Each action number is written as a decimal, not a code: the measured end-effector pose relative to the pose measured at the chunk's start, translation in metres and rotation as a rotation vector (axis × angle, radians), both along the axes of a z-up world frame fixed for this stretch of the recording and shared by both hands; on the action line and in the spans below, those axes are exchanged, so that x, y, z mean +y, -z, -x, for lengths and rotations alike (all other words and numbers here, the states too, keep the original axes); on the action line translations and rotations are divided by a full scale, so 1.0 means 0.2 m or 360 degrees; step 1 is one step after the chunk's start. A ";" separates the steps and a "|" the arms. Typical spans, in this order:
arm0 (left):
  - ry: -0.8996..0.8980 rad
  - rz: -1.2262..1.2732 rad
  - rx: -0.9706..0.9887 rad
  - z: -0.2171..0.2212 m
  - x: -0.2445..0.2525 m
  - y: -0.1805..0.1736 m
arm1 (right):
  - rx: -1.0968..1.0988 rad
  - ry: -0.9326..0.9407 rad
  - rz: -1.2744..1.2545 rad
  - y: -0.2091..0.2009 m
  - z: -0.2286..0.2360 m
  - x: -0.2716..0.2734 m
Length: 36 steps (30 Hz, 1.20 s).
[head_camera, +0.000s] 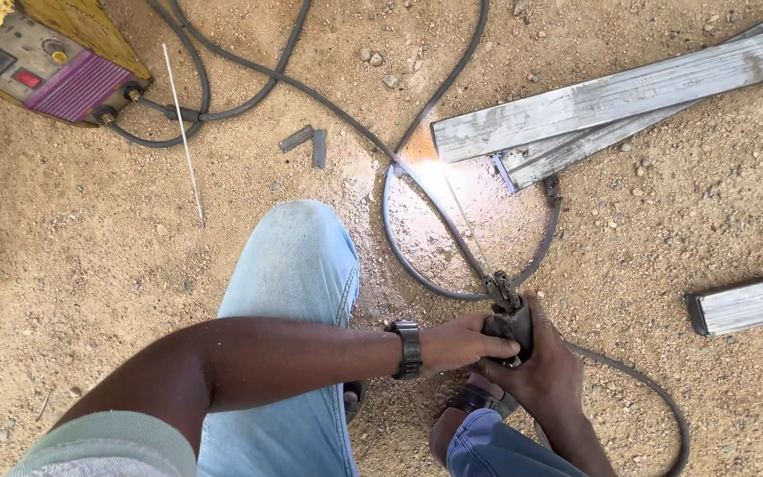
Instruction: The person welds long metal bars laid on sandy ground using an arc welding electrode holder, striking arcs that produce sparks at the bar joints. Between welds the person repositions the bars, adjusts their alignment, and handles the welding rod and holder.
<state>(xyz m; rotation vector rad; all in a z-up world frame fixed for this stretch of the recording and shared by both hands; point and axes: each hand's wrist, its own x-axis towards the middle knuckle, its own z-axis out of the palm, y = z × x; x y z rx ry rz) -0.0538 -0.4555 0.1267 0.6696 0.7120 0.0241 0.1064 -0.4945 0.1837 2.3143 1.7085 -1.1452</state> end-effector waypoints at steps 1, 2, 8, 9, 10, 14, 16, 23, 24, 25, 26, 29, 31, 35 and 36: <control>-0.0034 0.0016 -0.0019 0.00 0.00 0.00 | 0.0010 0.0015 -0.0009 0.00 0.00 0.00; -0.0031 0.0014 -0.0018 0.00 -0.01 0.02 | 0.0011 0.0018 -0.0011 0.02 -0.01 -0.01; 0.0129 -0.0086 -0.0043 0.03 0.06 -0.09 | 0.0103 0.0050 -0.0056 -0.05 -0.04 0.00; 0.0453 -0.0366 0.0068 0.05 0.11 -0.13 | -0.0037 0.0051 0.0153 -0.07 -0.07 -0.02; 0.0774 -0.0651 0.0178 0.06 0.16 -0.18 | -0.0172 0.0054 0.0365 -0.08 -0.10 -0.04; 0.1162 -0.1430 0.0609 0.04 0.51 -0.29 | 0.0145 0.0474 -0.0438 0.01 -0.35 -0.28; 0.0816 -0.1962 0.0936 -0.05 0.77 -0.27 | 0.0832 0.0854 -0.0751 -0.02 -0.39 -0.33; 0.1117 -0.2098 0.1482 -0.40 1.72 0.25 | 0.0303 0.1107 -0.0492 -0.13 -0.39 -0.39; 0.1091 -0.1901 0.1484 -0.40 1.76 0.24 | 0.0422 0.1124 -0.0553 -0.09 -0.41 -0.43; 0.1075 -0.1698 0.1476 -0.41 1.80 0.24 | 0.0537 0.1147 -0.0607 -0.06 -0.41 -0.49; 0.1104 -0.1727 0.1446 -0.44 1.80 0.22 | 0.0520 0.1188 -0.0622 -0.06 -0.42 -0.52; 0.1087 -0.1750 0.1442 -0.49 1.76 0.09 | 0.0758 0.1271 -0.0777 -0.08 -0.43 -0.61; 0.1296 -0.2188 0.1672 -0.51 1.68 -0.09 | 0.0542 0.1339 -0.0626 -0.08 -0.46 -0.65; 0.1531 -0.3054 0.1793 -0.53 1.72 0.12 | 0.0572 0.1578 -0.0679 -0.03 -0.45 -0.72; 0.1545 -0.3400 0.1759 -0.53 1.71 0.15 | 0.0848 0.1599 -0.0905 0.02 -0.44 -0.74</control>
